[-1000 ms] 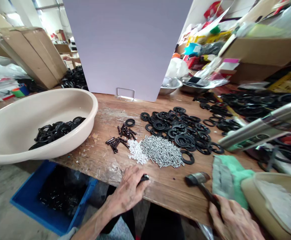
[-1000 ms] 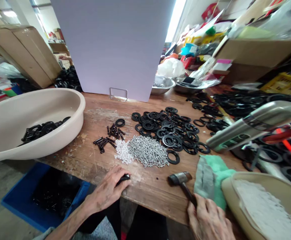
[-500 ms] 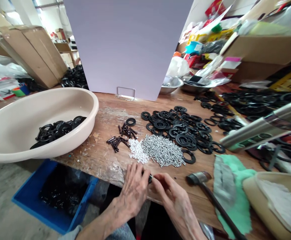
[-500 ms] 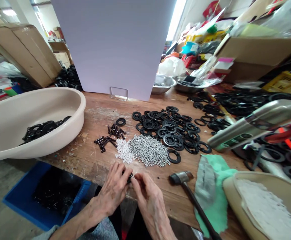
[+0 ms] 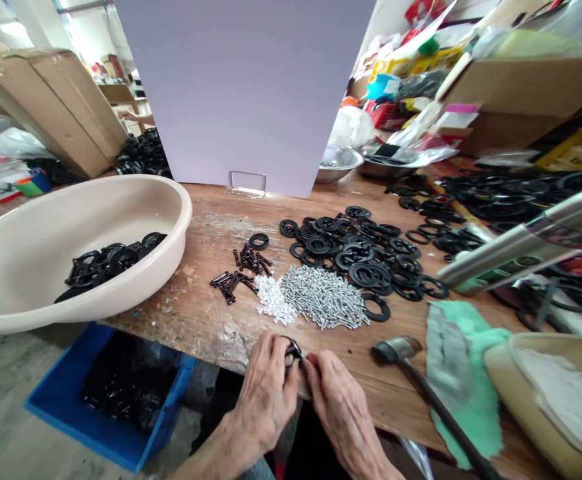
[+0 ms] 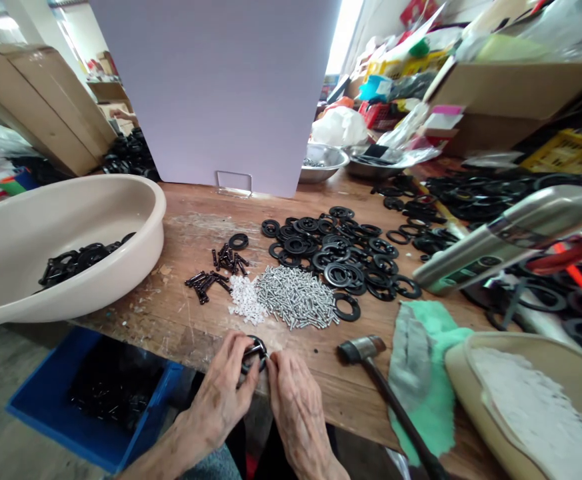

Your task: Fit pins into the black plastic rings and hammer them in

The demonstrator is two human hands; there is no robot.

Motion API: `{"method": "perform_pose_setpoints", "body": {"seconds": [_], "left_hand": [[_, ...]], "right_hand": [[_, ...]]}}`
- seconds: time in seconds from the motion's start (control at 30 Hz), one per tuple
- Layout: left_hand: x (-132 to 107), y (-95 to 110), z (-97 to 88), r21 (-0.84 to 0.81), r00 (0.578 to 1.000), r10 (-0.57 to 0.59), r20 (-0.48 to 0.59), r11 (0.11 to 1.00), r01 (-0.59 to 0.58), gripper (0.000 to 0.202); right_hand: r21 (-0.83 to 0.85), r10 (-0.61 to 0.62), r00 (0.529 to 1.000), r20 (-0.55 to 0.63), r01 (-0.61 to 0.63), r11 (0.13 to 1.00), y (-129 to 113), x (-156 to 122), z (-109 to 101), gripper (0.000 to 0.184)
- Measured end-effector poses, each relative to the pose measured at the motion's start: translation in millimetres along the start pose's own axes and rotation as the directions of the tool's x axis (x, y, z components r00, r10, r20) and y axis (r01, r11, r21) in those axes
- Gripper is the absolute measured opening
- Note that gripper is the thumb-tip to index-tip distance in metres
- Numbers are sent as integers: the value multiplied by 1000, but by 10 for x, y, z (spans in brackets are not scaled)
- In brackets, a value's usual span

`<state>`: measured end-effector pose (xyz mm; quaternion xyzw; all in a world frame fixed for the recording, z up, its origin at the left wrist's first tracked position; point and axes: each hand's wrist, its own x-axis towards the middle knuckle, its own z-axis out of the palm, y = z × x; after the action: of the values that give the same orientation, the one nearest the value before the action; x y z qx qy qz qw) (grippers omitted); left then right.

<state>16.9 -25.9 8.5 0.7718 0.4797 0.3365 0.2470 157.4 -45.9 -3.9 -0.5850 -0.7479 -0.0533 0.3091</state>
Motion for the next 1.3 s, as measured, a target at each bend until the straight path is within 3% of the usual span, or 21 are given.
{"method": "perform_pose_setpoints", "body": {"seconds": [0.1, 0.2, 0.4, 0.63, 0.8, 0.9, 1.03, 1.17, 1.3], "left_hand": [[47, -41, 9, 116, 998, 35, -61, 993, -28, 16], [59, -76, 29, 130, 992, 81, -97, 989, -68, 18], [62, -115, 5, 53, 992, 106, -68, 993, -103, 16], [46, -123, -35, -16, 997, 69, -40, 997, -70, 20], [56, -89, -164, -217, 1000, -14, -10, 976, 11, 17], [79, -65, -258, -383, 984, -167, 66, 906, 179, 18], [100, -54, -301, -594, 921, -327, 214, 704, 388, 21], [95, -22, -284, -692, 916, -350, 196, 612, 382, 24], [88, 47, -278, -748, 906, -387, 172, 547, 375, 28]], "right_hand": [[-121, -16, 999, -46, 10, 993, 110, 21, -61, 23], [-168, -12, 1000, -25, 7, 986, 208, 49, -113, 27], [54, 33, 999, 29, -34, 998, 226, 36, -192, 19], [-2, 17, 998, 58, -17, 1000, 244, 49, -174, 20], [7, 63, 995, 77, -64, 998, 301, 10, -131, 20], [43, 76, 994, 73, -80, 996, 345, -13, -100, 23], [58, 109, 991, 72, -113, 992, 336, 8, -124, 27], [246, 124, 990, 73, -139, 959, 143, 55, -233, 24], [512, 213, 963, 167, -269, 816, -142, 48, -198, 38]]}}
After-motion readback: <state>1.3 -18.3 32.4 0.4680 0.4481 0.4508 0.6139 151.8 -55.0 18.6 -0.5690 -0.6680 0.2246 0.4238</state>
